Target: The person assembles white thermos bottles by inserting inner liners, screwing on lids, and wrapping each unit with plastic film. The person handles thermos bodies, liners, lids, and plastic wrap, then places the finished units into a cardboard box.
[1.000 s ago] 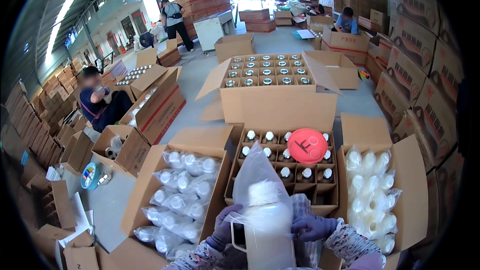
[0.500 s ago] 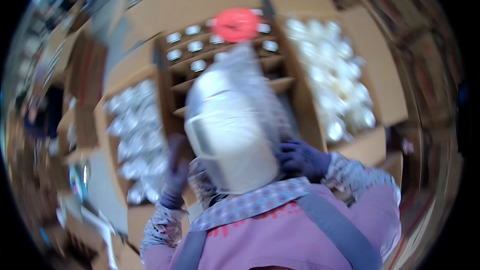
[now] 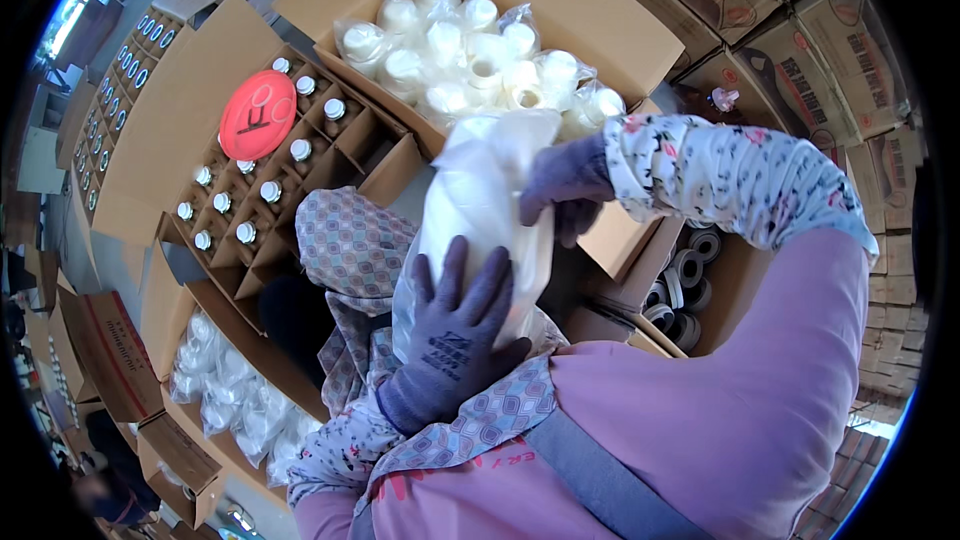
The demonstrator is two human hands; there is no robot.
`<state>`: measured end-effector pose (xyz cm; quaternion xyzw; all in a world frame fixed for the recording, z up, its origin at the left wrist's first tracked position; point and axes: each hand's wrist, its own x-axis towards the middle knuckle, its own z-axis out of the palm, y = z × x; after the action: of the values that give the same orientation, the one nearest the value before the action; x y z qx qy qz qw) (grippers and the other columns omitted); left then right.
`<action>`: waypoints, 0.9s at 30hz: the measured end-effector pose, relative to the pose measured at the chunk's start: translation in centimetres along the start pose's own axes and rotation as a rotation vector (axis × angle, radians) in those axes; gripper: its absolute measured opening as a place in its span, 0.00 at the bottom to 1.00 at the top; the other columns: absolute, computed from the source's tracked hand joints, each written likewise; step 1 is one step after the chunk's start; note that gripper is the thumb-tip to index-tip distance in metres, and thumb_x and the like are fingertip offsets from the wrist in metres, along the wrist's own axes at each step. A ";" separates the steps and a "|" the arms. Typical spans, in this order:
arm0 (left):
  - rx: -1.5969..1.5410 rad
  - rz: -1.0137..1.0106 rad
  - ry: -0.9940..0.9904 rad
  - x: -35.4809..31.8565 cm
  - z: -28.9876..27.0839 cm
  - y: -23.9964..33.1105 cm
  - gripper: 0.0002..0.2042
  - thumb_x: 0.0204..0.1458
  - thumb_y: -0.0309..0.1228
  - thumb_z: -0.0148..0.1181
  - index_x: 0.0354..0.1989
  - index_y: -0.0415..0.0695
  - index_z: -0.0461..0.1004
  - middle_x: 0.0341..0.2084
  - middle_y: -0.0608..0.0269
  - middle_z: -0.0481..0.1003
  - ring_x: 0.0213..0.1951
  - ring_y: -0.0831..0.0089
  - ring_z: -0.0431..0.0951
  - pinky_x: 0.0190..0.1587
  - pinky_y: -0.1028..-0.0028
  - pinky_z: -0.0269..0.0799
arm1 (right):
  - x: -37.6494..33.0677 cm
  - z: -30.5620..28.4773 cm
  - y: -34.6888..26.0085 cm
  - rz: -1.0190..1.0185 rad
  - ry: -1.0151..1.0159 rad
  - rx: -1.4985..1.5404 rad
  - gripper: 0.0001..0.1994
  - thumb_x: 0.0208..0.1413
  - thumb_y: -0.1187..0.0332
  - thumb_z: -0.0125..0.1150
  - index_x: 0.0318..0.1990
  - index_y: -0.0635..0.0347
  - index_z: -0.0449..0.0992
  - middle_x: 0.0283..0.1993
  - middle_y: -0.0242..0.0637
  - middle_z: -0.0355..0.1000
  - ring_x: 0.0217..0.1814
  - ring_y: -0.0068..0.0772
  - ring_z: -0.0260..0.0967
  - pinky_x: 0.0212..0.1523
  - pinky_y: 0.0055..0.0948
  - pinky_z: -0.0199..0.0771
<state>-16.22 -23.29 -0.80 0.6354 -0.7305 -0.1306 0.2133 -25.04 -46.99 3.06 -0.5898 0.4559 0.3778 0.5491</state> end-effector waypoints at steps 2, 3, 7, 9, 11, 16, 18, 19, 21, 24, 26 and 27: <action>0.016 0.054 -0.037 1.3 -0.5 0.3 0.39 0.35 0.49 0.69 0.58 0.44 0.68 0.59 0.59 0.64 0.62 0.46 0.58 0.59 0.39 0.52 | -0.1 -1.4 2.6 -0.022 -0.059 0.112 0.13 0.52 0.63 0.58 0.38 0.66 0.76 0.31 0.45 0.76 0.27 0.32 0.77 0.27 0.28 0.81; -0.025 0.088 -0.028 1.9 -0.5 -0.1 0.38 0.35 0.48 0.68 0.58 0.45 0.68 0.59 0.59 0.64 0.62 0.46 0.58 0.59 0.41 0.52 | 0.1 -2.2 4.6 -0.056 -0.064 0.186 0.12 0.54 0.64 0.57 0.37 0.64 0.77 0.31 0.43 0.76 0.29 0.32 0.77 0.30 0.28 0.81; -0.140 0.074 0.041 2.9 0.6 -2.7 0.32 0.39 0.41 0.68 0.56 0.46 0.69 0.58 0.54 0.64 0.59 0.45 0.62 0.60 0.51 0.59 | 1.3 -8.2 13.8 -0.478 0.188 0.293 0.04 0.50 0.73 0.59 0.32 0.62 0.77 0.27 0.38 0.74 0.34 0.30 0.78 0.34 0.28 0.81; -0.127 -0.004 0.094 2.1 1.9 -4.9 0.29 0.40 0.37 0.67 0.54 0.45 0.70 0.57 0.51 0.65 0.57 0.46 0.64 0.59 0.53 0.61 | 1.5 -10.7 17.2 -0.547 0.406 0.427 0.09 0.48 0.76 0.57 0.38 0.63 0.77 0.34 0.38 0.77 0.34 0.33 0.78 0.33 0.30 0.82; -0.129 -0.032 0.132 2.7 0.3 -5.7 0.26 0.40 0.33 0.67 0.51 0.41 0.71 0.52 0.48 0.68 0.54 0.47 0.68 0.58 0.56 0.63 | 5.0 -12.2 20.5 -0.403 0.715 0.808 0.17 0.50 0.76 0.53 0.49 0.68 0.69 0.38 0.43 0.75 0.34 0.40 0.77 0.24 0.38 0.81; -0.180 -0.130 0.191 2.8 -0.1 -8.1 0.22 0.40 0.30 0.66 0.48 0.40 0.73 0.49 0.51 0.71 0.53 0.48 0.70 0.56 0.56 0.64 | 17.2 -12.6 24.5 -0.192 1.191 0.783 0.17 0.52 0.70 0.55 0.51 0.60 0.71 0.39 0.44 0.75 0.35 0.41 0.77 0.26 0.36 0.80; -0.153 -0.162 0.189 3.0 0.1 -8.4 0.22 0.40 0.29 0.66 0.47 0.39 0.73 0.49 0.50 0.72 0.53 0.48 0.71 0.56 0.56 0.65 | 22.3 -10.8 24.6 -0.101 1.276 0.477 0.19 0.49 0.65 0.58 0.50 0.61 0.72 0.41 0.47 0.76 0.40 0.47 0.76 0.38 0.39 0.78; -0.163 -0.162 0.172 3.2 0.1 -8.7 0.22 0.40 0.29 0.66 0.47 0.39 0.73 0.49 0.49 0.72 0.53 0.48 0.71 0.56 0.56 0.65 | 24.2 -9.8 23.9 -0.101 1.328 0.268 0.21 0.47 0.63 0.59 0.49 0.63 0.73 0.43 0.49 0.76 0.44 0.51 0.75 0.45 0.40 0.75; -0.188 -0.164 0.141 3.6 0.4 -9.1 0.22 0.39 0.29 0.66 0.47 0.39 0.73 0.48 0.49 0.72 0.52 0.48 0.71 0.56 0.56 0.65 | 27.0 -8.9 22.0 -0.043 1.143 0.398 0.21 0.46 0.62 0.59 0.48 0.62 0.75 0.46 0.52 0.74 0.52 0.52 0.71 0.54 0.39 0.68; -0.199 -0.164 0.123 4.9 0.3 -9.5 0.21 0.40 0.28 0.65 0.47 0.39 0.73 0.48 0.48 0.72 0.52 0.49 0.71 0.56 0.56 0.65 | 31.1 -9.8 21.8 0.119 1.106 0.305 0.21 0.44 0.59 0.60 0.45 0.59 0.77 0.44 0.51 0.75 0.51 0.48 0.72 0.52 0.38 0.69; -0.228 -0.172 0.099 5.2 0.5 -9.5 0.21 0.41 0.27 0.65 0.46 0.39 0.74 0.48 0.49 0.72 0.51 0.50 0.72 0.56 0.57 0.66 | 32.0 -10.1 21.0 0.175 1.036 0.214 0.20 0.43 0.58 0.60 0.44 0.59 0.78 0.42 0.50 0.76 0.50 0.47 0.73 0.52 0.38 0.70; -0.239 -0.183 0.084 5.7 0.3 -9.6 0.20 0.41 0.27 0.65 0.46 0.39 0.74 0.48 0.49 0.72 0.51 0.51 0.72 0.56 0.57 0.66 | 31.9 -10.4 20.7 0.192 0.977 0.126 0.20 0.43 0.58 0.61 0.43 0.59 0.78 0.42 0.50 0.76 0.49 0.47 0.73 0.51 0.37 0.70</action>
<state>-8.53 -30.40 -4.64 0.6743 -0.6394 -0.2088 0.3048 -35.79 -60.86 -32.25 -0.6188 0.7340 0.0782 0.2686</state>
